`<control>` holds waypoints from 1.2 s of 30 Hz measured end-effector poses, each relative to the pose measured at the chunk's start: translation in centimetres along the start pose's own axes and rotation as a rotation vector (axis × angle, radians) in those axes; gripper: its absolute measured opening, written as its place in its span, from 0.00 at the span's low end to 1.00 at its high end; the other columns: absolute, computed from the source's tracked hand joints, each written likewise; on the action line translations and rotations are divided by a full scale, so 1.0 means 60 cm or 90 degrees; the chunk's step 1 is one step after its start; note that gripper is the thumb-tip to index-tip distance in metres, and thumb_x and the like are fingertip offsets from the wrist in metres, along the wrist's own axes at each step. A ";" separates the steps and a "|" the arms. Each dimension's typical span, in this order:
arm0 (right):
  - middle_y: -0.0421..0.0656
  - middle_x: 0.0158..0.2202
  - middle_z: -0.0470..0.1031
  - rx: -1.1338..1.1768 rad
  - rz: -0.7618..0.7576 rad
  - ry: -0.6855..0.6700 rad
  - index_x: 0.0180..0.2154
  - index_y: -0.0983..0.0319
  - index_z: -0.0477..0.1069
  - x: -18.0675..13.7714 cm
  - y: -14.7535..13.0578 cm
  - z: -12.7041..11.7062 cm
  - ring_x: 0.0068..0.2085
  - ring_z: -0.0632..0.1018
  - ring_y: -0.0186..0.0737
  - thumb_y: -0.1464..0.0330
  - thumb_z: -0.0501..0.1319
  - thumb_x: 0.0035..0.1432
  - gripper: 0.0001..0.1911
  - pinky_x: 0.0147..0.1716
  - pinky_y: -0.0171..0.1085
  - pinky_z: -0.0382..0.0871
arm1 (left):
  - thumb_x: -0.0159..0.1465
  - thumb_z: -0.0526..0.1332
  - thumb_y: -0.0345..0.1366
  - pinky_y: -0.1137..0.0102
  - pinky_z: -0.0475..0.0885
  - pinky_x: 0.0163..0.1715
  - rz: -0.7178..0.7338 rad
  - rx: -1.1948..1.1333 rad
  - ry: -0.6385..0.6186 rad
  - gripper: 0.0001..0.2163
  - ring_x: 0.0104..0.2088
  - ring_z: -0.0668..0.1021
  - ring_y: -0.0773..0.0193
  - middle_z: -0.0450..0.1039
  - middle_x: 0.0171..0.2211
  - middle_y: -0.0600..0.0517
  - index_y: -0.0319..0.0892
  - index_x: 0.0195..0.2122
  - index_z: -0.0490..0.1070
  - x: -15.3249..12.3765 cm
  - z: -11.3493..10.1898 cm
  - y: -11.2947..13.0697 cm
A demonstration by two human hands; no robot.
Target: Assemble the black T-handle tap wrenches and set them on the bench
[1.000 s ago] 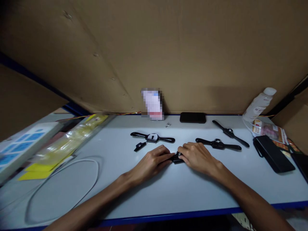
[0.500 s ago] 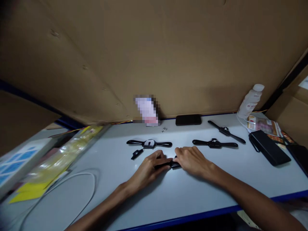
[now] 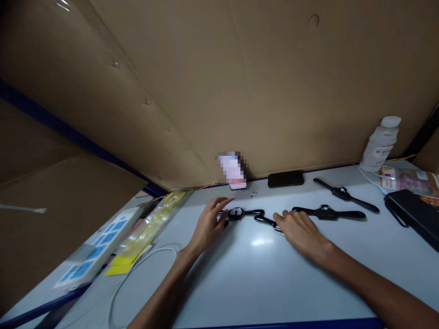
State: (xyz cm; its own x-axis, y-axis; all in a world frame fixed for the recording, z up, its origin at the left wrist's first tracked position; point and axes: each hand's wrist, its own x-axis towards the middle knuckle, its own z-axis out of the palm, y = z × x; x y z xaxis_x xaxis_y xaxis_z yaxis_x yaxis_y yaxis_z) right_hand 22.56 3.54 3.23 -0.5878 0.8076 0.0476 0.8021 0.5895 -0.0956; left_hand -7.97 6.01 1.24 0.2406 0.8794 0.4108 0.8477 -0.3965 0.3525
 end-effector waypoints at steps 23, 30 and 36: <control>0.55 0.46 0.77 0.014 -0.310 0.122 0.46 0.71 0.74 0.112 -0.225 0.067 0.49 0.75 0.52 0.76 0.55 0.66 0.12 0.44 0.45 0.71 | 0.73 0.52 0.47 0.63 0.72 0.46 -0.093 -0.088 -0.140 0.20 0.42 0.78 0.55 0.77 0.41 0.44 0.42 0.49 0.80 0.016 -0.001 -0.061; 0.57 0.44 0.77 -0.078 -0.302 0.208 0.47 0.74 0.74 0.130 -0.230 0.091 0.50 0.75 0.53 0.80 0.54 0.63 0.14 0.51 0.49 0.70 | 0.58 0.70 0.41 0.66 0.73 0.42 -0.093 -0.101 -0.178 0.18 0.40 0.78 0.56 0.76 0.42 0.47 0.43 0.49 0.80 0.019 -0.010 -0.075; 0.59 0.50 0.77 -0.052 -0.282 0.194 0.49 0.73 0.73 0.141 -0.230 0.105 0.56 0.74 0.54 0.75 0.56 0.66 0.13 0.60 0.51 0.65 | 0.65 0.62 0.37 0.66 0.72 0.43 -0.078 -0.100 -0.177 0.13 0.41 0.78 0.57 0.75 0.41 0.47 0.43 0.49 0.80 0.018 -0.007 -0.066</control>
State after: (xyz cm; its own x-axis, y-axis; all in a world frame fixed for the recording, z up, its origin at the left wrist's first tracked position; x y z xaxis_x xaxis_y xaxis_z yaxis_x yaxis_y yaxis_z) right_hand 5.84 2.13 -1.29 -0.8240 0.4427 0.3536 0.4973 0.8642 0.0769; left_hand -11.29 8.41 0.66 0.2794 0.9527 0.1195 0.8004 -0.2998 0.5190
